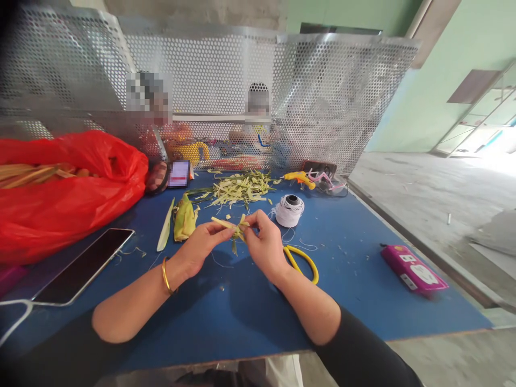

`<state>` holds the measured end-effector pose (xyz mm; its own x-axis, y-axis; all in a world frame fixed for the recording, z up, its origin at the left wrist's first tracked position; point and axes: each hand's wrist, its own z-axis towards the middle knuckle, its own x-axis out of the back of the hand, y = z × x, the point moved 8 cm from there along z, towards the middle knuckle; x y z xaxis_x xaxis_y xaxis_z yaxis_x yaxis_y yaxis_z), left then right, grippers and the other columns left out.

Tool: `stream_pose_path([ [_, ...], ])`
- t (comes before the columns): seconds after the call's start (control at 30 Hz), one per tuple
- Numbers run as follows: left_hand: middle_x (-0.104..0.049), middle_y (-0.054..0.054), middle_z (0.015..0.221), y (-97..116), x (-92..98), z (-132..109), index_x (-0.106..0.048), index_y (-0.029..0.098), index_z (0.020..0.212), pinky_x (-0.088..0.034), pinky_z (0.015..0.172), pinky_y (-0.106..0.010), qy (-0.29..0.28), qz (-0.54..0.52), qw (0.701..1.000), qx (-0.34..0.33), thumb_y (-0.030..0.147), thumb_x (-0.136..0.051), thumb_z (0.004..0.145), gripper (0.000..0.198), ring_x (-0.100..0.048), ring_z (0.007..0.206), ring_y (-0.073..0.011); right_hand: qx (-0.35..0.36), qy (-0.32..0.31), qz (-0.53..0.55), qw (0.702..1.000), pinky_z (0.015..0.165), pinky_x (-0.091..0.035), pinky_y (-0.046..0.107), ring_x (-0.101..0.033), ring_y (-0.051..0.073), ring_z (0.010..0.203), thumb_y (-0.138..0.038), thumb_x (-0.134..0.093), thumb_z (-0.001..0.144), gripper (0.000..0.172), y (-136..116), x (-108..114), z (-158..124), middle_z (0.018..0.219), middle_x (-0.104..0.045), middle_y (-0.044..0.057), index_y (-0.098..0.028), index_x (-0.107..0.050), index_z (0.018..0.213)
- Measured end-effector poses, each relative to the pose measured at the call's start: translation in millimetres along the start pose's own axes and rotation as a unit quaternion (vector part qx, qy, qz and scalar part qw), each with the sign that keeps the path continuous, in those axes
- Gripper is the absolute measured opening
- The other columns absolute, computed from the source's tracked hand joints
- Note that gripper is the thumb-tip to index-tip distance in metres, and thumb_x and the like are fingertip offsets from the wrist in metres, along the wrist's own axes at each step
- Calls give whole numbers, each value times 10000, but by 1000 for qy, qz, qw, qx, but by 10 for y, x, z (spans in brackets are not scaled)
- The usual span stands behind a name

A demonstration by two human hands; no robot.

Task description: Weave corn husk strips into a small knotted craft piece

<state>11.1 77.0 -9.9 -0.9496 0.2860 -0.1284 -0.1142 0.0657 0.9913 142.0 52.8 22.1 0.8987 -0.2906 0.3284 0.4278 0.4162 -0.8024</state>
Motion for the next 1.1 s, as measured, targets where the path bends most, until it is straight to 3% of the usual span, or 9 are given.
stream_pose_path([
  [0.1, -697, -33, 723, -132, -109, -42, -712, 149, 707, -456, 722, -270, -28, -116, 991, 51, 342, -791, 588, 240, -618, 707, -146, 17, 16, -30, 999, 674, -426, 287, -571, 158, 706, -190, -539, 783, 83, -55, 12, -27, 732, -649, -5, -216, -521, 706],
  [0.2, -687, -21, 711, -225, -138, -66, -693, 141, 701, -461, 712, -252, -14, -205, 975, 83, 290, -821, 545, 251, -618, 686, -126, 53, 42, -88, 994, 760, -423, 329, -582, 175, 759, -173, -553, 775, 92, -138, 37, -48, 763, -684, 2, -222, -548, 697],
  [0.4, -688, -12, 704, -273, -117, -50, -674, 139, 675, -473, 708, -231, 6, -258, 960, 110, 176, -802, 539, 191, -620, 678, -113, 74, 50, -107, 990, 780, -423, 339, -582, 178, 757, -185, -592, 765, 87, -176, 36, -65, 743, -693, -4, -229, -574, 693],
  [0.8, -678, 13, 733, -190, -68, -35, -646, 179, 767, -457, 719, -248, 3, -190, 980, 56, 289, -808, 579, 271, -617, 695, -113, -29, 37, -38, 998, 721, -442, 319, -602, 178, 735, -233, -605, 717, 59, -17, 48, -22, 720, -661, -1, -214, -550, 708],
  [0.93, -655, 24, 680, -115, -22, -3, -621, 178, 711, -455, 685, -245, 9, -109, 994, 16, 292, -782, 597, 228, -601, 650, -112, -72, 11, 57, 996, 711, -457, 312, -629, 166, 685, -190, -611, 670, 277, 22, 13, 4, 675, -650, -34, -218, -524, 932],
  [1.1, -655, 30, 662, -33, -60, 29, -598, 175, 690, -473, 723, -278, -49, -68, 996, -9, 272, -772, 600, 218, -634, 671, -137, -209, -24, 248, 946, 646, -452, 302, -592, 144, 531, -212, -672, 569, 338, 192, -93, -10, 524, -611, -62, -184, -536, 877],
])
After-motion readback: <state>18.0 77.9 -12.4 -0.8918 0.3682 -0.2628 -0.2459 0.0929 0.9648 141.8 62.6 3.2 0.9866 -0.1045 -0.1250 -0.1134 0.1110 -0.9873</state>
